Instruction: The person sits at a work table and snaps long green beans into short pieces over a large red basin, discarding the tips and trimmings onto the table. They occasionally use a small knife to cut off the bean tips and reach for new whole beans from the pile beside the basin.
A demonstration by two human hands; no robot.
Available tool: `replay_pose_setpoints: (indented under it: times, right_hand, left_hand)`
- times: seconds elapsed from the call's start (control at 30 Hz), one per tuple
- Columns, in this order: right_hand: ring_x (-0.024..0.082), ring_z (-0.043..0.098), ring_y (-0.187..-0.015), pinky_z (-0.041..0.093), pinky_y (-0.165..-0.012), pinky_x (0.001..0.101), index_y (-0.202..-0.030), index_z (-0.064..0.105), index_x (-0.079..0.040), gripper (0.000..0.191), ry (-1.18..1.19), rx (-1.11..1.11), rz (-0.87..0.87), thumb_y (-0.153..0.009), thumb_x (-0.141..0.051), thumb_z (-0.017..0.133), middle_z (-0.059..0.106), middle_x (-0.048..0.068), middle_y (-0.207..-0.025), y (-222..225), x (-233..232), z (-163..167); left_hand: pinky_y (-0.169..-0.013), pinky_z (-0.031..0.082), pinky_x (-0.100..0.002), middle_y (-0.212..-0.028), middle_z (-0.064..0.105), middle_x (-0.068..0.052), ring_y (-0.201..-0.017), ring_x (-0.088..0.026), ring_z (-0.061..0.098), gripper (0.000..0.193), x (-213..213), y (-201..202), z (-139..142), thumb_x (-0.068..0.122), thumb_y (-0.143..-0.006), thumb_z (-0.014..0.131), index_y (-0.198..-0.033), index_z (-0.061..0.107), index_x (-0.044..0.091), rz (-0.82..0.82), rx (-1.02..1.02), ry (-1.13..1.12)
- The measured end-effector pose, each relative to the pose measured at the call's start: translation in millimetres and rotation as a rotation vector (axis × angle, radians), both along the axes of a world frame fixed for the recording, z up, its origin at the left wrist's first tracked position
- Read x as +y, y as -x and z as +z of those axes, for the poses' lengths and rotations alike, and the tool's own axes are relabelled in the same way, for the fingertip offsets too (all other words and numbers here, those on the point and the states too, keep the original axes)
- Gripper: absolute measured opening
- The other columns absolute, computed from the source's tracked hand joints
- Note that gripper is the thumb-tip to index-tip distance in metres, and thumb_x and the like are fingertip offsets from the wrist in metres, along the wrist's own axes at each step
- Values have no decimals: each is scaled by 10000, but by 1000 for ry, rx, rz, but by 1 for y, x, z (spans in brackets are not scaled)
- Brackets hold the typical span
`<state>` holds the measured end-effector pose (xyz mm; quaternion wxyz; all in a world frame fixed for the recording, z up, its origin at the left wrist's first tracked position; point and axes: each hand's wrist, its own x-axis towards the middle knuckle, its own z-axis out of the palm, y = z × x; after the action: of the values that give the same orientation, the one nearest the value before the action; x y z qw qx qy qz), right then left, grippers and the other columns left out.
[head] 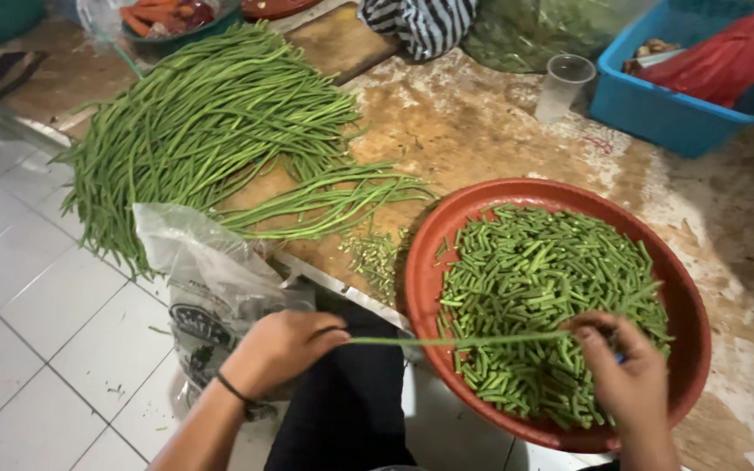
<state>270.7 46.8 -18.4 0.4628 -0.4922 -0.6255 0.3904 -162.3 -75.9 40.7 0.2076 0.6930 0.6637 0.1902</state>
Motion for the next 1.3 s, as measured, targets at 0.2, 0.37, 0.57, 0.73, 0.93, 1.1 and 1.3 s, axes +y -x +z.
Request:
replay_pose_setpoints:
  times: [0.2, 0.37, 0.57, 0.73, 0.93, 1.1, 1.3]
  right_hand:
    - [183, 781, -895, 605, -788, 307, -1098, 744, -48, 263, -50, -235, 527, -842, -105, 729, 793, 59, -1007, 86, -40, 18]
    - [278, 784, -852, 593, -770, 360, -1159, 726, -73, 346, -192, -417, 772, -828, -162, 779, 798, 102, -983, 144, -58, 29]
    - [309, 765, -887, 580, -766, 389, -1227, 693, -93, 400, -186, -482, 794, -850, -193, 785, 781, 107, -1012, 174, -54, 26]
    - [230, 674, -973, 551, -867, 382, -1358, 578, -68, 375, -2, -137, 615, -988, -109, 541, 694, 115, -1067, 187, -25, 33]
    - [212, 646, -891, 532, -827, 360, -1539, 351, -161, 544, 249, -436, 516, -1021, -190, 515, 669, 128, -968, 216, 20, 42]
    - [202, 654, -889, 528, -808, 352, -1434, 428, -115, 453, 136, -423, 510, -1001, -195, 534, 645, 119, -958, 245, 30, 29]
    - [274, 641, -969, 515, -858, 381, -1382, 446, -71, 399, 106, -422, 484, -1013, -194, 536, 629, 171, -1033, 253, 41, 13]
  left_hand:
    - [-972, 536, -378, -1202, 739, -142, -1122, -303, 701, 358, 1, -6, -36, 269, -1034, 516, -1190, 706, 9, -139, -394, -137]
    - [-1037, 510, -328, -1191, 723, -71, -1122, -145, 666, 358, 47, -80, -62, 162, -1085, 478, -1392, 597, 20, -298, -1432, 212]
    - [-654, 529, -258, -929, 688, -12, -699, -83, 628, 255, 81, -76, -65, 95, -1054, 556, -1250, 660, -30, -149, -1590, 251]
    - [-587, 393, -219, -882, 677, 10, -661, -36, 495, 273, 107, -51, -73, 58, -1017, 553, -1236, 714, 29, 106, -1252, -82]
    - [-702, 540, -292, -867, 722, -76, -768, -142, 681, 168, 109, -45, -81, 38, -955, 600, -1091, 695, 17, 216, -944, -284]
    - [-647, 541, -391, -845, 697, -213, -767, -353, 717, 140, 109, -39, -80, 56, -908, 639, -1040, 674, 26, 344, -720, -462]
    - [-646, 510, -480, -811, 668, -238, -797, -443, 665, 50, 117, -39, -93, 74, -933, 649, -961, 639, 35, 382, -586, -453]
